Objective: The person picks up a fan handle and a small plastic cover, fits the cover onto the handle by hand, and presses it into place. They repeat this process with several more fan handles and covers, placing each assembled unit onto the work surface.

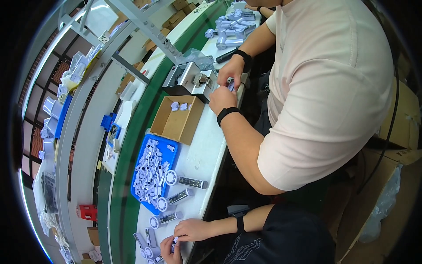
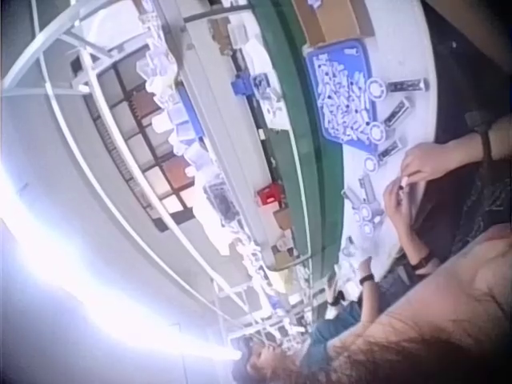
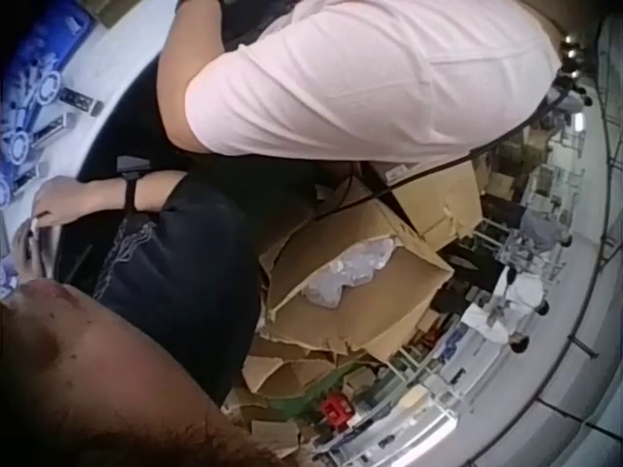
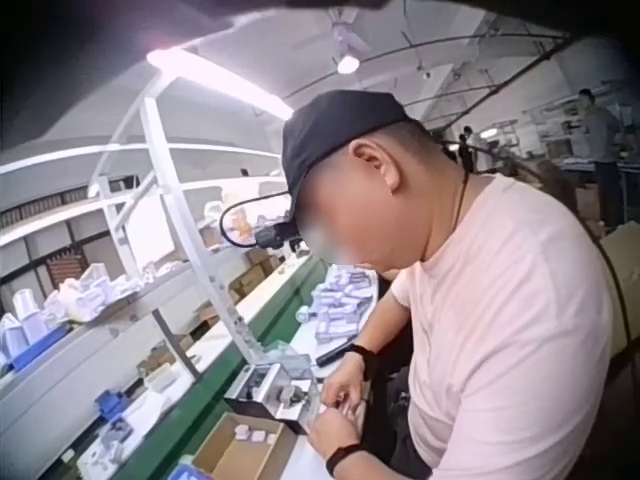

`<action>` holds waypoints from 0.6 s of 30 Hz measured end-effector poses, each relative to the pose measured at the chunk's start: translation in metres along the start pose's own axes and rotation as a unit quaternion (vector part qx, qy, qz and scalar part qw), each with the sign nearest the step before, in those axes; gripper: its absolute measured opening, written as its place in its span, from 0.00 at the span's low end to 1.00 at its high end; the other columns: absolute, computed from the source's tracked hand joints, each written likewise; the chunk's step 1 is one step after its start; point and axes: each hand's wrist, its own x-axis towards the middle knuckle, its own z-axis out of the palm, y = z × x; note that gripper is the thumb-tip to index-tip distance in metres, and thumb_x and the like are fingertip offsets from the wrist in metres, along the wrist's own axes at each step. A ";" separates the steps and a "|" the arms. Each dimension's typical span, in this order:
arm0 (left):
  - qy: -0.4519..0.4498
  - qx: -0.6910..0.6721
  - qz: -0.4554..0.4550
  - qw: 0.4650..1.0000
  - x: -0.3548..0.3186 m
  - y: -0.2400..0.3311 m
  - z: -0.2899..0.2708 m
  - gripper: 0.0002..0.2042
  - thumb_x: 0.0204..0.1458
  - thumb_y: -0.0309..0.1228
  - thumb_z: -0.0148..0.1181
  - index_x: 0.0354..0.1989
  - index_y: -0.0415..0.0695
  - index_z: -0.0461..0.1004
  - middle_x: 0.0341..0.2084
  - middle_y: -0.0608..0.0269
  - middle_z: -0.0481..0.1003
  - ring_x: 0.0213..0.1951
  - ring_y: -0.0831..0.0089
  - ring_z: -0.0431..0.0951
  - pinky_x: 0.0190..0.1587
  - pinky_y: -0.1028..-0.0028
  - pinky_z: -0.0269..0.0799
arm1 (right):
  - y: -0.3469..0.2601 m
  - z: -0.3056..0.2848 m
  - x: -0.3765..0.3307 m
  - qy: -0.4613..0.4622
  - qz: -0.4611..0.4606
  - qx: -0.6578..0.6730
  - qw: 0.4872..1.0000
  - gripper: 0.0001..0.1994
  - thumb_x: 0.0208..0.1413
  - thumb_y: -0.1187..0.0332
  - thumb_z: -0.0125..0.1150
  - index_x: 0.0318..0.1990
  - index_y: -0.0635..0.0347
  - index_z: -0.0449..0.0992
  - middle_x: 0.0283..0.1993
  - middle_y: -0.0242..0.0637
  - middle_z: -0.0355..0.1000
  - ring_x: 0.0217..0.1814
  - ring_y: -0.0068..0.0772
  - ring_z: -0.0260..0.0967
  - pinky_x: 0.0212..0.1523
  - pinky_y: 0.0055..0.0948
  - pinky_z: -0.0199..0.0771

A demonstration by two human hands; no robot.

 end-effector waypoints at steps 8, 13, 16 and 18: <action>0.015 -0.003 -0.001 1.000 0.002 0.007 0.004 0.12 0.64 0.28 0.67 0.53 0.39 0.84 0.50 0.49 0.82 0.52 0.55 0.82 0.53 0.62 0.77 | 0.000 -0.001 -0.001 0.000 0.004 0.002 1.000 0.15 0.67 0.59 0.64 0.49 0.61 0.85 0.51 0.41 0.82 0.54 0.50 0.77 0.55 0.44 0.78; 0.018 0.009 0.013 1.000 0.001 0.006 0.003 0.12 0.63 0.28 0.67 0.53 0.39 0.84 0.50 0.49 0.82 0.51 0.55 0.82 0.52 0.63 0.77 | 0.000 0.000 -0.001 0.001 0.005 0.006 1.000 0.15 0.66 0.59 0.64 0.49 0.62 0.85 0.51 0.42 0.82 0.54 0.50 0.77 0.55 0.44 0.78; 0.026 -0.001 -0.001 1.000 0.000 0.007 0.004 0.12 0.63 0.28 0.67 0.53 0.39 0.84 0.50 0.49 0.83 0.50 0.55 0.82 0.52 0.63 0.77 | -0.002 0.000 -0.001 0.004 0.006 0.010 1.000 0.15 0.66 0.59 0.64 0.49 0.62 0.85 0.51 0.42 0.82 0.54 0.50 0.77 0.55 0.44 0.78; 0.028 -0.001 -0.003 1.000 -0.001 0.006 0.005 0.12 0.63 0.28 0.67 0.52 0.39 0.84 0.50 0.49 0.83 0.51 0.55 0.82 0.52 0.63 0.77 | -0.002 0.000 -0.001 0.006 0.008 0.012 1.000 0.15 0.66 0.59 0.64 0.49 0.62 0.85 0.51 0.42 0.82 0.54 0.50 0.77 0.55 0.44 0.78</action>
